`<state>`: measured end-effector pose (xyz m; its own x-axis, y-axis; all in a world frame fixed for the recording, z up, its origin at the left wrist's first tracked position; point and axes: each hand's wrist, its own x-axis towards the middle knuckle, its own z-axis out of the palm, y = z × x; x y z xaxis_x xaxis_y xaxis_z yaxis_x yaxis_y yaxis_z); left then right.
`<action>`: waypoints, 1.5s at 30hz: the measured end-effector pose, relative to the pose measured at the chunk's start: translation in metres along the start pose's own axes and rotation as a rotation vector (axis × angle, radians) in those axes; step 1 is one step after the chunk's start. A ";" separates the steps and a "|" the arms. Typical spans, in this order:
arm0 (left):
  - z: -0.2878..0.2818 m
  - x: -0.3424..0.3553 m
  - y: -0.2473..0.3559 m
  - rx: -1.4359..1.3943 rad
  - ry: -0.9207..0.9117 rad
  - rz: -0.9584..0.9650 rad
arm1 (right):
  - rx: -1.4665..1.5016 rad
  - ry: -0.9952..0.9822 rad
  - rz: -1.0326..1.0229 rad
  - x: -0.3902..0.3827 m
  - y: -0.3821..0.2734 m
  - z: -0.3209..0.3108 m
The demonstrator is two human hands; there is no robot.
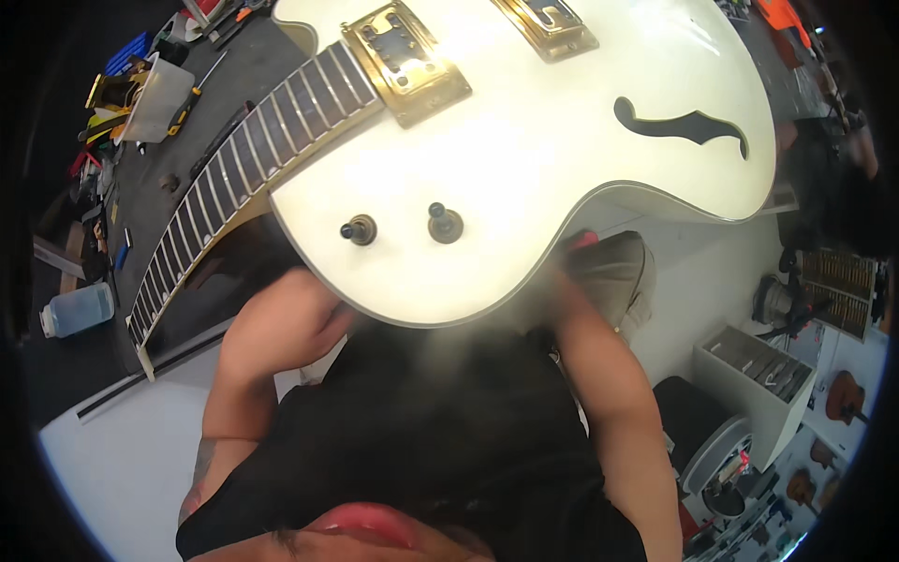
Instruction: The person uses a screwdriver and a hammer with a metal tool to adjust and secure parts on the fretboard and body of a white electric guitar, and applies liquid from a small bottle to the frets.
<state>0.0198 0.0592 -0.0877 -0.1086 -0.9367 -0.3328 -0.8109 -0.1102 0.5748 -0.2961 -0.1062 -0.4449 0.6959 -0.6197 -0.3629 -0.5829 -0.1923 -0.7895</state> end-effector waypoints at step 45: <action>-0.097 -0.012 0.017 0.259 0.661 0.249 | -0.109 -0.095 -0.056 -0.017 -0.020 -0.006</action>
<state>0.0632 0.0360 -0.0015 -0.0047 -0.9369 0.3495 -0.9258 0.1361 0.3526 -0.2988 -0.0965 -0.4195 0.7618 -0.5321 -0.3694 -0.5810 -0.3092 -0.7529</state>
